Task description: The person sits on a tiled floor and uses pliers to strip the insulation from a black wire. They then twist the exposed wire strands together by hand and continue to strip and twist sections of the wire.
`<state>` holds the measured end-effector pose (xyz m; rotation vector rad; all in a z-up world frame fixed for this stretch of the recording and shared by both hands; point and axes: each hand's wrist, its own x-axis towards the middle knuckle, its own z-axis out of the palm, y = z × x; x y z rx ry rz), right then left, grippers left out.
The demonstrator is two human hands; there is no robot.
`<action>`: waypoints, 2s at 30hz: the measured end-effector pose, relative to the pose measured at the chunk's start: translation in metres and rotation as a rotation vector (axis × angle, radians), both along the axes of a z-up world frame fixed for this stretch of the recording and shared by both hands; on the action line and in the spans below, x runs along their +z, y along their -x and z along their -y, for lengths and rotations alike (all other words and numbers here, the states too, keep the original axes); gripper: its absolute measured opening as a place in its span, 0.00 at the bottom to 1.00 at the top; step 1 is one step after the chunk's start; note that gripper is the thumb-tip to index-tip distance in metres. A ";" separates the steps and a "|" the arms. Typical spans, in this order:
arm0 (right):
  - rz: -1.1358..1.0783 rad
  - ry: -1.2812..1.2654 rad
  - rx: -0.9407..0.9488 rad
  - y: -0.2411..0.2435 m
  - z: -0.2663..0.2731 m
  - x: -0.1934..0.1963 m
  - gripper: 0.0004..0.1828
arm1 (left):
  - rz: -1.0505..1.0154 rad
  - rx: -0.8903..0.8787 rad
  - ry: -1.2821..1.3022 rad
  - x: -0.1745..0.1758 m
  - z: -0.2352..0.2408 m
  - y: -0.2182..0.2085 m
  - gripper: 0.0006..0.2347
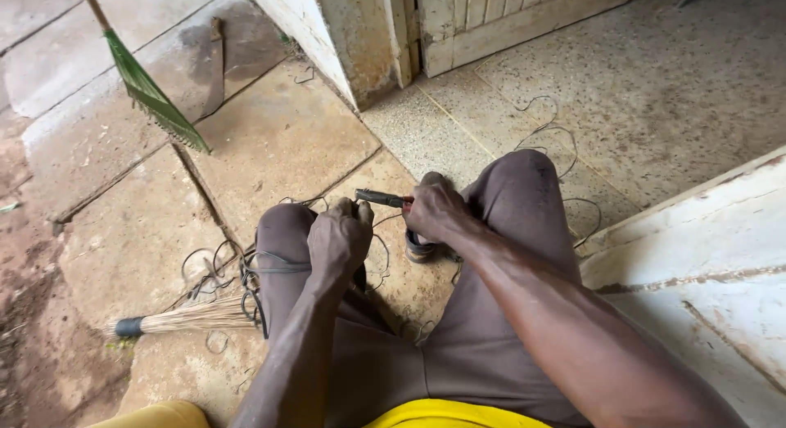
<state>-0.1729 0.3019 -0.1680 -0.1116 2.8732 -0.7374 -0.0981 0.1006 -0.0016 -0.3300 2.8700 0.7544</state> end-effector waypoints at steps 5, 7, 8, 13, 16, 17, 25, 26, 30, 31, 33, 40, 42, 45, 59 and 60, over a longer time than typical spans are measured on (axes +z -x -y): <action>-0.077 0.020 0.157 -0.036 -0.029 0.075 0.21 | -0.013 -0.134 -0.065 0.019 0.013 -0.030 0.23; -0.100 0.000 0.212 -0.046 -0.025 0.072 0.25 | -0.035 -0.180 -0.089 0.019 0.024 -0.049 0.24; -0.066 -0.021 0.259 -0.050 -0.019 0.074 0.25 | -0.064 -0.233 -0.182 0.019 0.031 -0.057 0.21; 0.005 -0.058 0.338 -0.048 -0.020 0.068 0.14 | -0.232 -0.375 -0.375 0.024 0.041 -0.065 0.16; 0.010 0.029 0.287 -0.043 -0.014 0.071 0.19 | -0.091 -0.313 -0.209 0.020 0.042 -0.061 0.17; -0.011 -0.026 0.321 -0.044 -0.016 0.058 0.19 | -0.155 -0.306 -0.134 0.009 0.043 -0.067 0.19; 0.258 0.141 0.471 -0.085 -0.016 0.170 0.30 | -0.370 -0.211 -0.212 -0.011 0.042 -0.076 0.21; 0.360 0.176 0.427 -0.084 -0.015 0.172 0.31 | -0.367 -0.224 -0.176 -0.012 0.041 -0.078 0.21; 0.493 0.194 0.412 -0.093 -0.015 0.186 0.32 | -0.392 -0.226 -0.040 -0.013 0.041 -0.079 0.21; 0.493 0.191 0.407 -0.095 -0.013 0.184 0.32 | -0.393 -0.228 -0.045 -0.014 0.041 -0.079 0.21; 0.511 0.148 0.400 -0.100 -0.010 0.180 0.34 | -0.386 -0.271 0.035 -0.015 0.041 -0.081 0.21; 0.499 0.077 0.382 -0.099 -0.006 0.153 0.38 | -0.460 -0.301 0.153 -0.031 0.036 -0.081 0.18; 0.358 0.010 0.384 -0.098 -0.006 0.136 0.28 | -0.312 -0.288 0.185 -0.032 0.035 -0.079 0.16; 0.170 -0.064 0.431 -0.068 -0.019 -0.005 0.23 | -0.285 -0.304 0.229 -0.046 0.037 -0.074 0.16; 0.263 -0.045 0.165 -0.102 0.032 0.113 0.28 | -0.092 -0.239 0.233 -0.046 0.046 -0.053 0.16; 0.257 -0.039 0.116 -0.099 0.035 0.119 0.26 | -0.028 -0.194 0.201 -0.042 0.045 -0.047 0.17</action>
